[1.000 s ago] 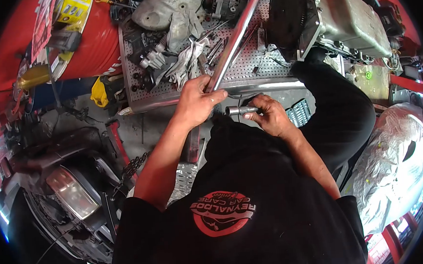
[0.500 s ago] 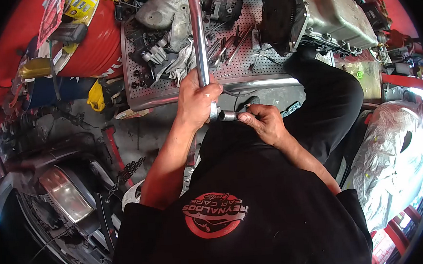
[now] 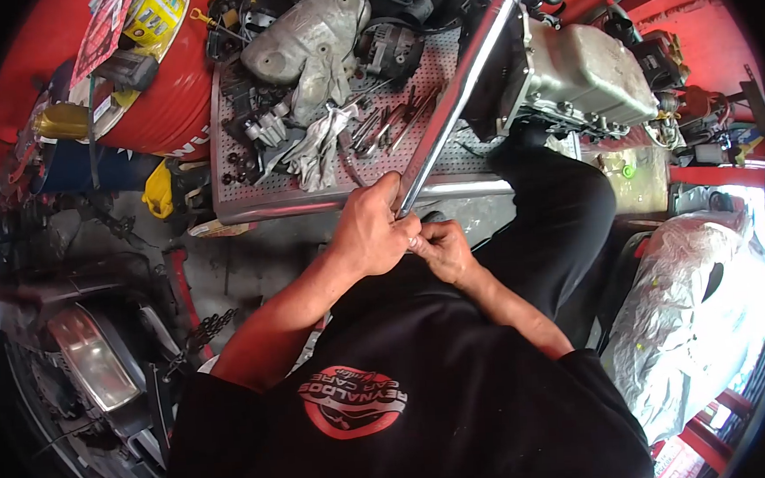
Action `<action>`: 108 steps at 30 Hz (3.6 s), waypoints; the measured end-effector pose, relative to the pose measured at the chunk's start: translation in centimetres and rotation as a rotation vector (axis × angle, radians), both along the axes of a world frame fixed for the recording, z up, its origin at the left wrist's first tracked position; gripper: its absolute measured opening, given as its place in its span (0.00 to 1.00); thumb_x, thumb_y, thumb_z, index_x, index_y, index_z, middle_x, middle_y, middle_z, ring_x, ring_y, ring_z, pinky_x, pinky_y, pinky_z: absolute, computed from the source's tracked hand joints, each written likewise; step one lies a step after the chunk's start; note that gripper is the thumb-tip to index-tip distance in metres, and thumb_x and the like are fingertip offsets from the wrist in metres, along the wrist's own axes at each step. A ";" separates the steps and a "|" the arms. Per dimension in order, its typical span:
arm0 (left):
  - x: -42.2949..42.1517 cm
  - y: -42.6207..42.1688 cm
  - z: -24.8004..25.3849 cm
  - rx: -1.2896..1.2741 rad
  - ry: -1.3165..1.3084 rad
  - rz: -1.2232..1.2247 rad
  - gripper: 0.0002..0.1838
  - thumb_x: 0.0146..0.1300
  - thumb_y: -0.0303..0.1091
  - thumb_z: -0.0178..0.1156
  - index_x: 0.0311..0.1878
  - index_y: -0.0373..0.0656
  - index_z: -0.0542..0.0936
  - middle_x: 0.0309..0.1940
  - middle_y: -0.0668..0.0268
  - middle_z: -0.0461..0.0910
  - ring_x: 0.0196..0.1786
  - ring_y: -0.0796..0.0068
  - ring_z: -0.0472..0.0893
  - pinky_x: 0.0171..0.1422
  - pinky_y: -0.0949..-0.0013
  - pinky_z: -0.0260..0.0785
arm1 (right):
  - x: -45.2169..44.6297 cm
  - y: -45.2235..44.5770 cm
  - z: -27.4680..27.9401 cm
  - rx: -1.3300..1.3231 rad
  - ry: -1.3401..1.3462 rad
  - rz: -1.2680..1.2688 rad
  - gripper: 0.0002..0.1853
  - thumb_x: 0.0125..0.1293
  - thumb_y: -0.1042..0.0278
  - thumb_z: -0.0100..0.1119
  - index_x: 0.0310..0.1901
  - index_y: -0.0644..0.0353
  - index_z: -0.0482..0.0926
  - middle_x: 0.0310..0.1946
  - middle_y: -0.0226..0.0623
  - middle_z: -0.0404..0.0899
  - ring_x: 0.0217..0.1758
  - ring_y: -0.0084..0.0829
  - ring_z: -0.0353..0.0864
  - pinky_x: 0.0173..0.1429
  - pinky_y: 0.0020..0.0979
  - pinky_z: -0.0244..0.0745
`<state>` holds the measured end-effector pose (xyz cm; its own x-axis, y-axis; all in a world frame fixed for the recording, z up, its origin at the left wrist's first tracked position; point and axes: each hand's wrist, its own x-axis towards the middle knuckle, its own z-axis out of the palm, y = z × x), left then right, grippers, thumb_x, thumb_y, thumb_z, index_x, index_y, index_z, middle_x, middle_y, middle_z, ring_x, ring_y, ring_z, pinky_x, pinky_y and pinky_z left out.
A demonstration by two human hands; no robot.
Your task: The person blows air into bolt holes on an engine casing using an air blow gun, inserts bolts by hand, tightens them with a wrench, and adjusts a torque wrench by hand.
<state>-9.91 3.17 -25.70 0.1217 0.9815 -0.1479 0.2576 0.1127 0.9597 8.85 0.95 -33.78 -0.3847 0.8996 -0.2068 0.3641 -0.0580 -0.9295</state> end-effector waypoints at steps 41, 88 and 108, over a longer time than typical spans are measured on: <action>-9.2 15.8 8.1 0.991 0.616 0.016 0.16 0.42 0.17 0.63 0.39 0.34 0.77 0.35 0.58 0.78 0.39 0.61 0.79 0.48 0.66 0.71 | 15.0 9.8 16.9 0.973 -0.887 -0.534 0.06 0.45 0.68 0.65 0.27 0.54 0.78 0.26 0.34 0.80 0.36 0.42 0.84 0.37 0.43 0.79; 3.4 2.8 1.4 -0.095 -0.420 -0.224 0.23 0.80 0.47 0.45 0.54 0.32 0.74 0.38 0.58 0.82 0.38 0.71 0.83 0.42 0.68 0.77 | 7.1 19.2 19.4 0.226 0.979 -0.760 0.19 0.80 0.46 0.43 0.41 0.54 0.64 0.21 0.29 0.64 0.17 0.22 0.58 0.21 0.31 0.60; 9.1 2.8 0.7 -0.692 -1.227 -0.286 0.23 0.81 0.48 0.38 0.36 0.41 0.71 0.27 0.61 0.74 0.29 0.67 0.72 0.33 0.63 0.68 | 12.9 19.4 17.3 0.119 1.237 -0.860 0.13 0.79 0.54 0.38 0.37 0.49 0.64 0.18 0.24 0.60 0.13 0.19 0.55 0.17 0.25 0.53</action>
